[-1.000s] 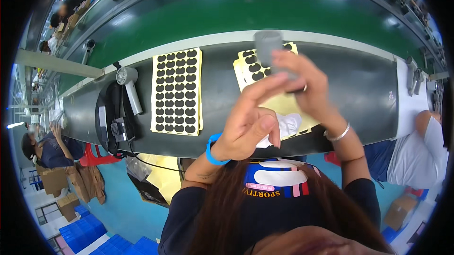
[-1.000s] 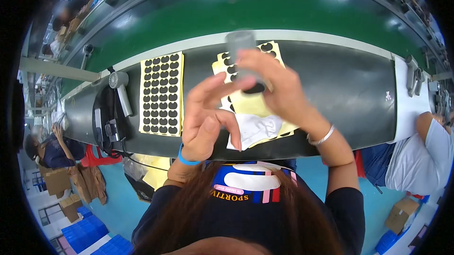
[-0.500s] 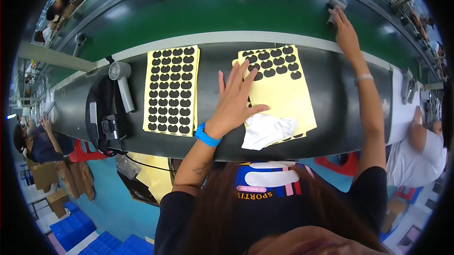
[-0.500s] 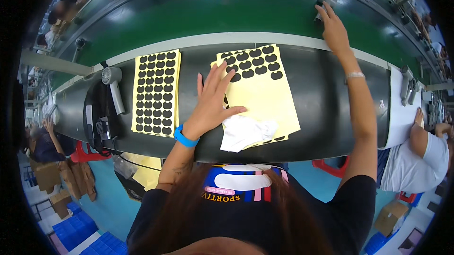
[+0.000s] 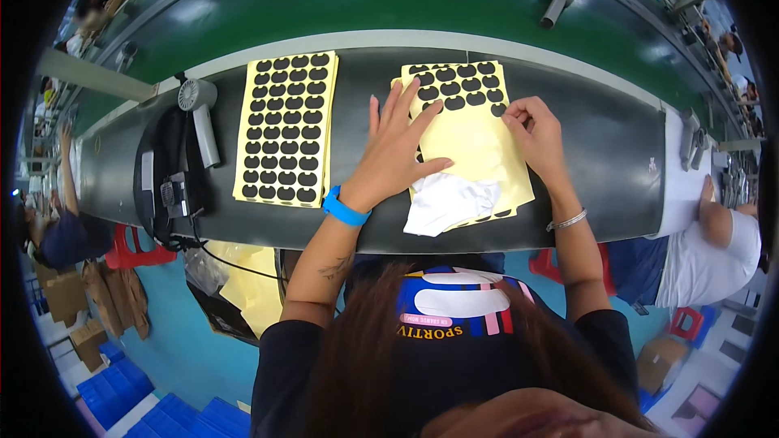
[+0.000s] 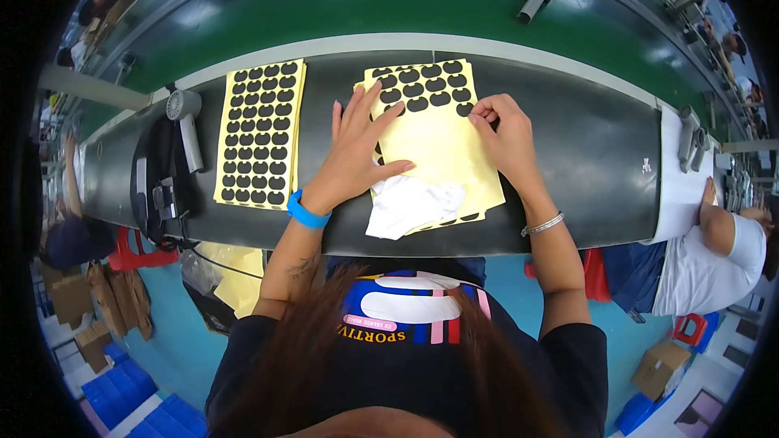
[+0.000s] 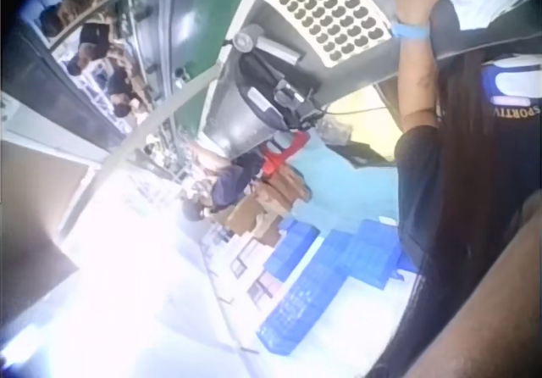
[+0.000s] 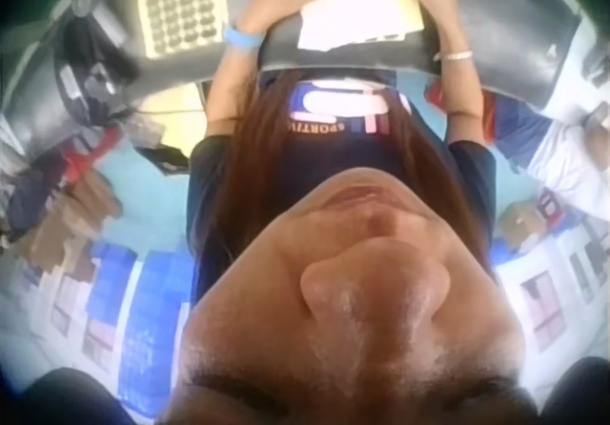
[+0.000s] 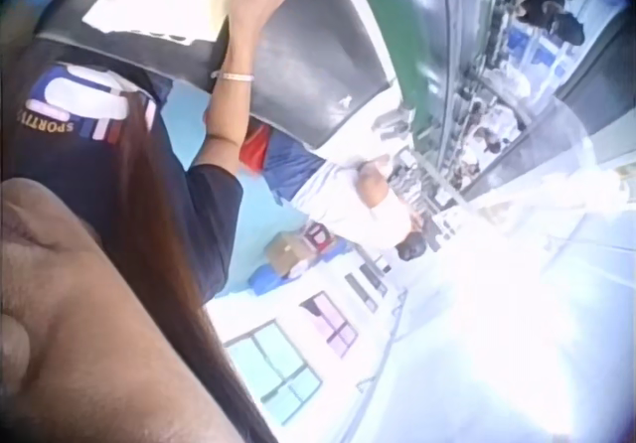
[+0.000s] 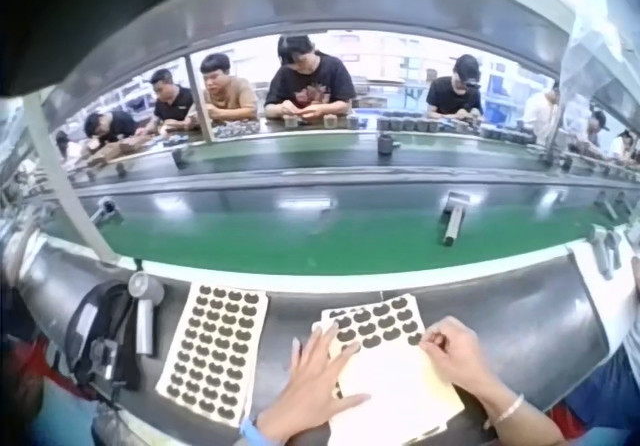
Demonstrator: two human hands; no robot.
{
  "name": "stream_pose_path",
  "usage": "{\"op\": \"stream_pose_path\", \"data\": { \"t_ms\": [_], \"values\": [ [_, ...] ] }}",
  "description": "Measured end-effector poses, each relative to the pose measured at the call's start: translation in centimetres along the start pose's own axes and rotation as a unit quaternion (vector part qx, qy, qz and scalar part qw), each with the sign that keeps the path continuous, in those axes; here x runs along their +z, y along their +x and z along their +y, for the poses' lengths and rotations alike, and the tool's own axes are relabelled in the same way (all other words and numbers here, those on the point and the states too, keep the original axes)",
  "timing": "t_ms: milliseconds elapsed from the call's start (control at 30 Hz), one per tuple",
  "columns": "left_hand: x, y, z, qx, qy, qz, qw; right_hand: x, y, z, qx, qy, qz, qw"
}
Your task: Applying small circular labels from a sheet onto cylindrical electronic components at an assembly line.
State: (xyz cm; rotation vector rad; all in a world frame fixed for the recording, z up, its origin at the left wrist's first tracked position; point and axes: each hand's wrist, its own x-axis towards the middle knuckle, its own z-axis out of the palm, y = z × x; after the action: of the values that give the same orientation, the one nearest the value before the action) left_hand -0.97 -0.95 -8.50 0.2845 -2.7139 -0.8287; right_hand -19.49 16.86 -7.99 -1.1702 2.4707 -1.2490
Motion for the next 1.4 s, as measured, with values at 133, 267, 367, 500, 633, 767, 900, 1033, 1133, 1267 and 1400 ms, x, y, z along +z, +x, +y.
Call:
{"op": "stream_pose_path", "data": {
  "t_ms": [133, 267, 367, 500, 633, 767, 900, 1033, 1133, 1267, 1400],
  "values": [
    [0.2, 0.0, -0.2, 0.015, -0.012, 0.009, 1.0, 0.5, 0.2, 0.1, 0.02, 0.02, 0.037, 0.999],
    [0.2, -0.1, -0.4, 0.018, 0.002, 0.016, 1.0, 0.4, 0.4, 0.5, -0.016, 0.006, 0.009, 1.0],
    [-0.2, -0.4, -0.5, 0.02, 0.017, 0.023, 0.999, 1.0, 0.5, 0.8, -0.004, 0.058, 0.016, 0.998],
    [0.8, -0.1, -0.6, 0.035, 0.017, 0.032, 0.999, 1.0, 0.4, 1.4, -0.018, 0.026, 0.038, 0.999],
    [0.8, -0.5, -0.2, 0.022, -0.001, 0.031, 0.999, -0.2, -0.2, 2.0, 0.012, 0.145, -0.002, 0.989],
    [1.2, -0.8, -0.8, 0.022, -0.009, 0.038, 0.999, -2.2, 0.0, 3.2, -0.002, 0.241, 0.068, 0.968],
    [1.3, -0.3, -0.9, 0.038, -0.006, 0.037, 0.999, -5.1, 0.6, 5.7, 0.034, 0.193, 0.2, 0.96],
    [1.1, -0.2, -0.8, 0.038, 0.017, 0.032, 0.999, -5.8, 0.9, 6.7, 0.017, 0.231, 0.246, 0.941],
    [0.8, 0.1, -0.3, 0.037, 0.032, 0.02, 0.999, -5.7, 1.1, 8.3, 0.007, 0.229, 0.219, 0.949],
    [0.5, -0.4, -0.1, 0.018, 0.034, 0.006, 0.999, -5.0, 0.6, 5.9, -0.015, 0.246, 0.241, 0.939],
    [0.4, -0.1, 0.3, 0.016, 0.046, -0.01, 0.999, -4.6, 0.2, 5.2, 0.045, 0.204, 0.217, 0.954]
  ]
}}
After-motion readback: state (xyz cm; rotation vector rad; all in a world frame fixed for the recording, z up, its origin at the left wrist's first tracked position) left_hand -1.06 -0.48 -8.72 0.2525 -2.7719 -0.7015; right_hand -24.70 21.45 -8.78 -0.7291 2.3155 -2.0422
